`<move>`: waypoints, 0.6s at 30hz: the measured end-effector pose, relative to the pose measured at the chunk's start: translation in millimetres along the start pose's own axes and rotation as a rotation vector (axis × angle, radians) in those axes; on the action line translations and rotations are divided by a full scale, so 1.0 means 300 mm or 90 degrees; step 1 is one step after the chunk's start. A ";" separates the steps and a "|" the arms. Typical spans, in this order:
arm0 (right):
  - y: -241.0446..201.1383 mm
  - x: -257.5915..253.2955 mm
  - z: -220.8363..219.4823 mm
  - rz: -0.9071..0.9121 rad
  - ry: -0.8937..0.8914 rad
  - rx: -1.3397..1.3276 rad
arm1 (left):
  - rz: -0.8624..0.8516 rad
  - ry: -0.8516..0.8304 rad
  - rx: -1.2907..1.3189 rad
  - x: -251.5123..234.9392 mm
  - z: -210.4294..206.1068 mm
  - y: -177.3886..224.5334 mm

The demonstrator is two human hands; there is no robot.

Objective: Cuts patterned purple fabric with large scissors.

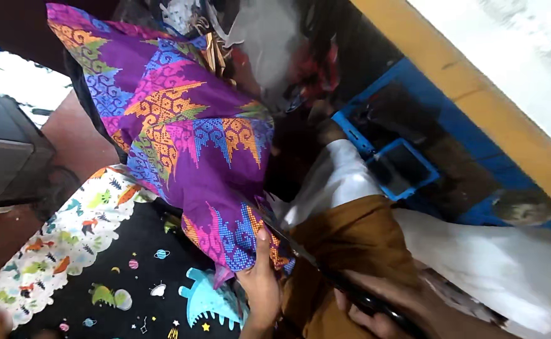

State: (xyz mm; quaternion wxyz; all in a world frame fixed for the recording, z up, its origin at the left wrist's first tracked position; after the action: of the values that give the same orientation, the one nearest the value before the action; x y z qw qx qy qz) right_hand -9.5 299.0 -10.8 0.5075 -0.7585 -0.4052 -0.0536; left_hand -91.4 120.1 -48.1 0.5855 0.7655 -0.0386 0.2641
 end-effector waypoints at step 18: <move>0.017 0.011 -0.063 0.004 0.046 -0.177 | 0.001 0.009 0.022 0.015 -0.053 -0.008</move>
State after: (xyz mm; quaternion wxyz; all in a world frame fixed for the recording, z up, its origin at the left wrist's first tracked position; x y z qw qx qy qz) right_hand 2.3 284.7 -3.8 0.4120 -0.8205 -0.3728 -0.1347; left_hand -92.3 136.5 -45.5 0.5720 0.7738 -0.0302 0.2703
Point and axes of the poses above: each hand's wrist, its own x-axis away from the middle knuckle, its own z-axis out of the back of the hand, y = z × x, the point moved 6 cm from there along -x, towards the middle knuckle, and after that the axes turned 3 degrees about -x, right-handed, at the moved point
